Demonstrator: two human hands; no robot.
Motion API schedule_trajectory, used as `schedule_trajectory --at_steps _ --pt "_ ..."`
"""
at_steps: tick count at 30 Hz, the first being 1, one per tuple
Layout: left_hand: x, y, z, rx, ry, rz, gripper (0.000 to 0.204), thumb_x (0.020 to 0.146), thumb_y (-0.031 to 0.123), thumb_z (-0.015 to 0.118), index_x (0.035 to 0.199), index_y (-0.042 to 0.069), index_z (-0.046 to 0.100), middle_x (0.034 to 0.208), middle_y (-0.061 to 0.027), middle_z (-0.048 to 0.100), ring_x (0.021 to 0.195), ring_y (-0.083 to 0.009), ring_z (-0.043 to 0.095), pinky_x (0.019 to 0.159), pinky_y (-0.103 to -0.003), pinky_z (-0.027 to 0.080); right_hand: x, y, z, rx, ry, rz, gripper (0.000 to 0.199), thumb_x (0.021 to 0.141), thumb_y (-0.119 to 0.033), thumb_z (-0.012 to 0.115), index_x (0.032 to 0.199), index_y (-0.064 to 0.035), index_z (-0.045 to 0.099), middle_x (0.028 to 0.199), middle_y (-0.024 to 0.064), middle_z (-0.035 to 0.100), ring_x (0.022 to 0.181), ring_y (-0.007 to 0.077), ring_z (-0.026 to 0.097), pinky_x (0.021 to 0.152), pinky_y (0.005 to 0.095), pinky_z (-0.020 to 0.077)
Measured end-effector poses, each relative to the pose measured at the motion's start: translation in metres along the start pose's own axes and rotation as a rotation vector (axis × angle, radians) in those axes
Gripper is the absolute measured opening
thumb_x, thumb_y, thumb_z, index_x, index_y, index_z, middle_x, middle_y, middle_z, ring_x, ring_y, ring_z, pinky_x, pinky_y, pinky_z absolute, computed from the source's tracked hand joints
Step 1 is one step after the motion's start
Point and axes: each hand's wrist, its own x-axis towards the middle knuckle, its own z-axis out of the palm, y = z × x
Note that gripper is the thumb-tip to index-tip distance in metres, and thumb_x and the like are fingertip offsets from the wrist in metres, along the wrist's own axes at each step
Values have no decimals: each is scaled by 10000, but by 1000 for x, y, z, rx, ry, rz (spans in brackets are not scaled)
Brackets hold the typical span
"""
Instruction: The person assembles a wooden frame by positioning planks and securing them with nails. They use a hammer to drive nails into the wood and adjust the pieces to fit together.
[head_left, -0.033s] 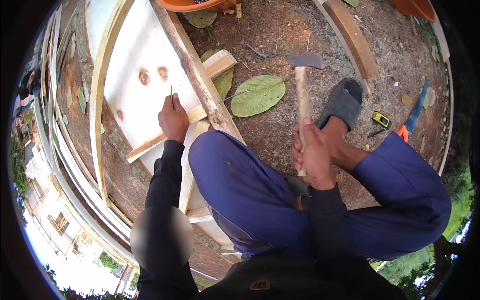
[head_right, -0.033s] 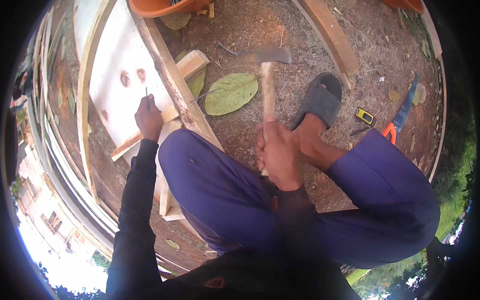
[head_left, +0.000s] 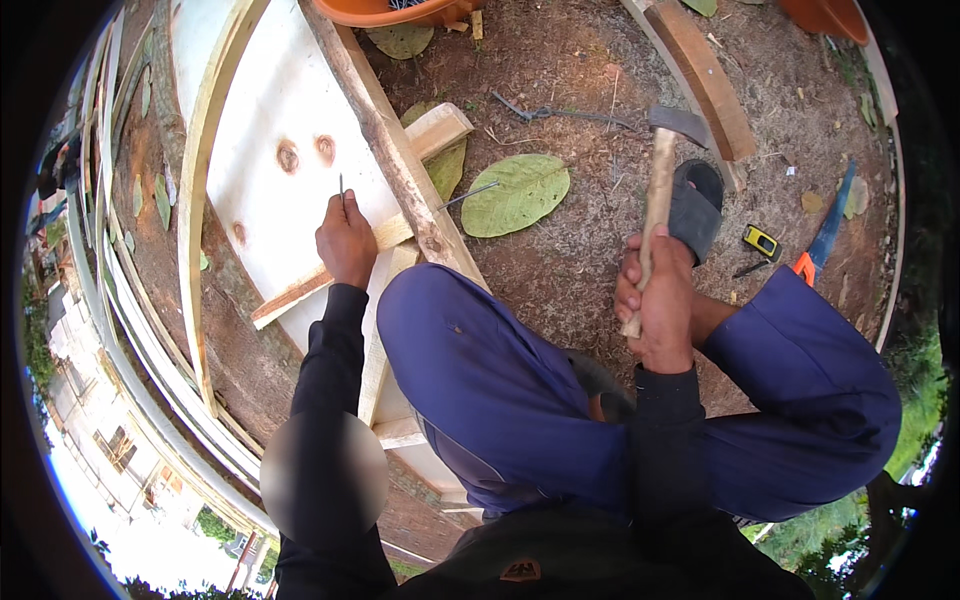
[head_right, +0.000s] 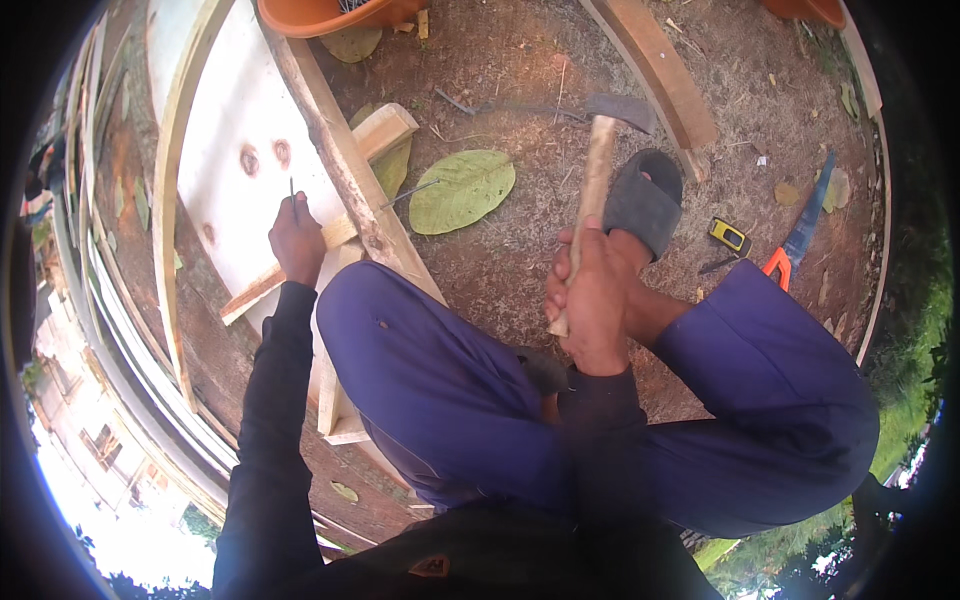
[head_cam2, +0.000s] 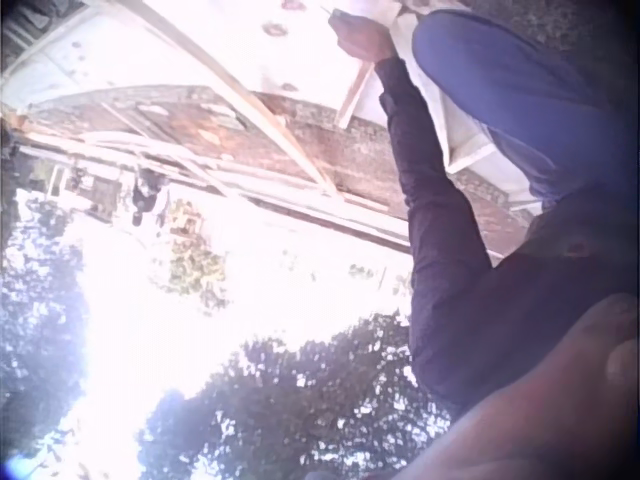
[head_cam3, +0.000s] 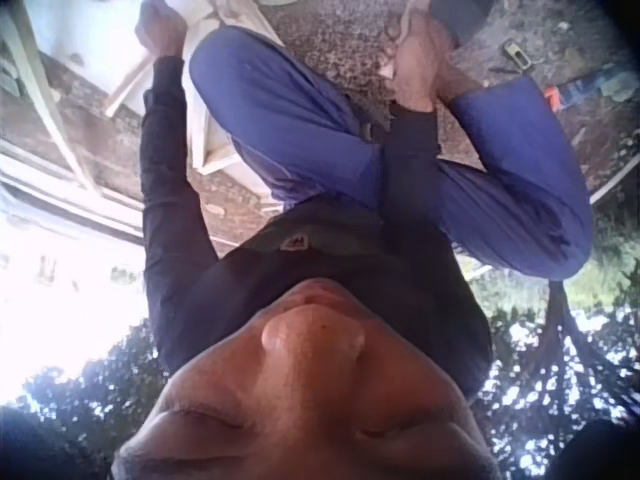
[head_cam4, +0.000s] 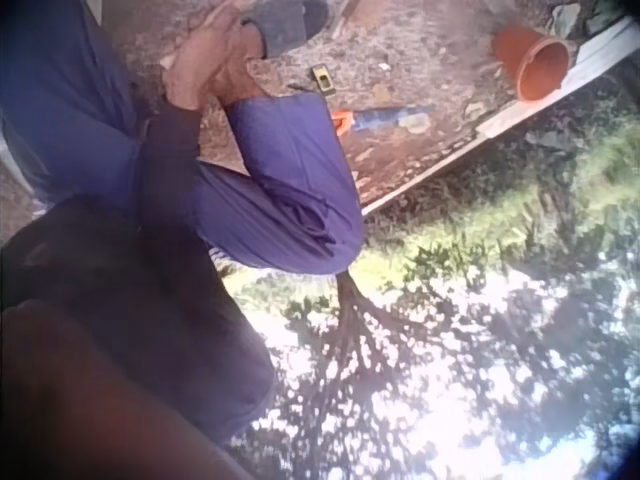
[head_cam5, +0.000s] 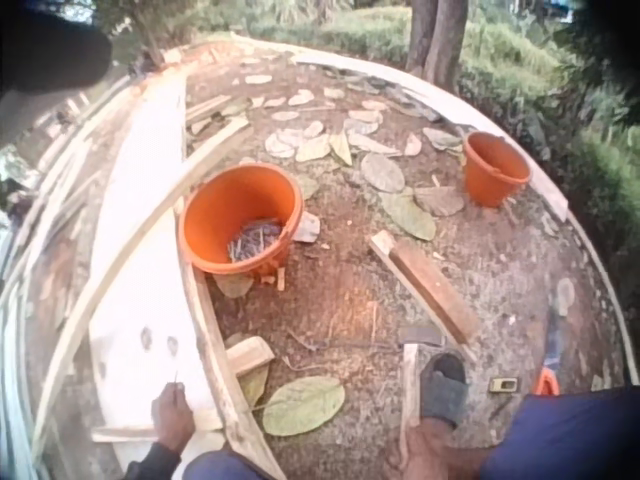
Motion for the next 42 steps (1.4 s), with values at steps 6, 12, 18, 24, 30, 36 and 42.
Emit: schedule_trajectory --at_steps 6,12,18,24,30,36,42 --pt "-1 9 3 56 26 49 336 1065 314 518 864 62 612 659 -198 632 622 -424 623 604 -523 457 12 18 7 194 270 -23 356 1115 -420 382 1083 -83 492 717 1 452 505 116 425 431 303 401" --pt "-3 -6 2 34 -30 -16 329 1065 314 517 873 66 616 666 -189 641 634 -423 630 613 -522 463 -3 17 7 -50 -129 315 365 1103 -434 450 1096 -71 496 716 -12 463 465 72 399 354 231 329" --pt "-4 8 2 48 21 51 329 1065 315 516 876 66 621 666 -187 641 630 -419 630 602 -519 460 53 30 -43 727 264 -221 341 1112 -392 400 1130 -65 496 742 9 478 501 107 438 381 306 375" --pt "0 -1 2 41 -22 -11 335 1064 319 513 877 64 624 674 -196 646 628 -432 627 600 -523 460 -5 29 10 -169 -204 357 358 1106 -428 441 1110 -74 496 722 0 468 465 85 419 353 258 343" --pt "-5 4 2 44 1 27 337 1065 320 513 874 64 620 662 -197 638 624 -436 622 599 -533 453 48 29 -50 570 196 -212 313 1088 -379 486 1087 -69 531 749 9 501 492 115 445 406 301 409" --pt "4 3 4 47 -31 -17 331 1066 317 511 879 66 618 656 -199 633 637 -437 625 617 -534 454 -18 37 26 -154 -226 457 338 1111 -385 422 1105 -59 511 693 -16 463 484 76 430 384 262 364" --pt "-2 5 2 49 -23 -12 337 1066 315 510 864 64 608 651 -196 632 623 -436 621 613 -541 451 27 -9 -28 376 425 -272 353 1109 -406 427 967 -91 501 706 -20 442 472 82 400 375 250 344"
